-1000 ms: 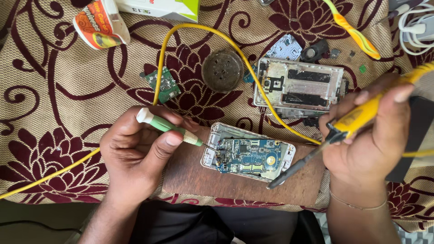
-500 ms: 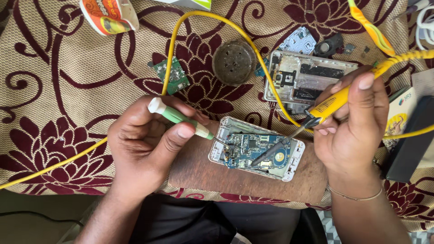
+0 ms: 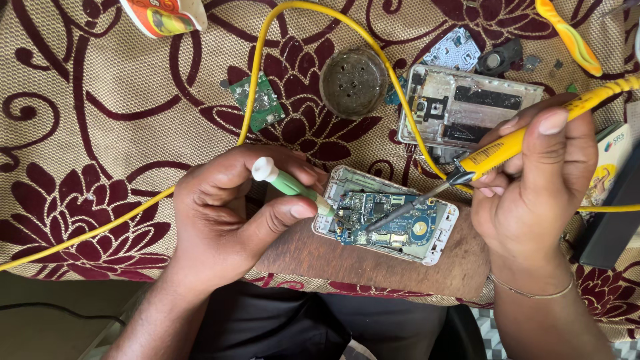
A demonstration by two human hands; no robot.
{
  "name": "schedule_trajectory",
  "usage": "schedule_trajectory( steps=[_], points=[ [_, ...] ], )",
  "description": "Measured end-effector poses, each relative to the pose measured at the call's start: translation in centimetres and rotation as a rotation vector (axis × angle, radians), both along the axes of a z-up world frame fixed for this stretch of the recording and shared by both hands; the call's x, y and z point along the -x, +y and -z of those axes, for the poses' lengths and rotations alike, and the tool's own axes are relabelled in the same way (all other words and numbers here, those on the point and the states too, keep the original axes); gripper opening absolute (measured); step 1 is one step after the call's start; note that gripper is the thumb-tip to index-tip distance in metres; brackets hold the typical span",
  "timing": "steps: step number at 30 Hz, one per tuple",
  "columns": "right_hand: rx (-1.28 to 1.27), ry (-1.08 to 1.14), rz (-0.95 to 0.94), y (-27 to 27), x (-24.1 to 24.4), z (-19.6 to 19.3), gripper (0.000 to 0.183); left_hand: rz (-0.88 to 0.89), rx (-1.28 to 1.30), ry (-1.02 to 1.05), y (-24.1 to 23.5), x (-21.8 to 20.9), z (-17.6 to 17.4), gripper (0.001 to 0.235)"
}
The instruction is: The person uses a soldering iron and a green-handled tool to work on a disassembled smartphone motherboard placed on a wooden board. They repeatedly apply the soldering iron to various points on the circuit board while holding the board steady.
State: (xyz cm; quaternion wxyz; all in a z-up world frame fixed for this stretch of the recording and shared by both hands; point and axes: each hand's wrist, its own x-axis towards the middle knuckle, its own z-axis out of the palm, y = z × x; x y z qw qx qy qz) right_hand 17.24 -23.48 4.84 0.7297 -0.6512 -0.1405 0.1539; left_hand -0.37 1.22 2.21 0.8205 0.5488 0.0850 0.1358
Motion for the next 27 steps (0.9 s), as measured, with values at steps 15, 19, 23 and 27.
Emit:
schedule_trajectory(
  steps=[15, 19, 23, 27],
  points=[
    [0.035, -0.052, 0.048, -0.8, 0.2, 0.1, 0.033, 0.017, -0.102, 0.028, 0.1, -0.1, -0.2, 0.026],
    [0.045, -0.056, 0.058, -0.9, 0.0, 0.0, 0.031, 0.021, -0.122, 0.029, 0.1, -0.1, -0.1, 0.026],
    [0.018, -0.038, 0.071, -1.1, -0.1, 0.0, 0.029, 0.024, -0.126, 0.027, 0.1, -0.1, -0.1, 0.026],
    [0.042, -0.053, 0.078, -1.2, -0.1, 0.0, 0.03, 0.026, -0.124, 0.011, 0.1, -0.2, 0.0, 0.026]
  ],
)
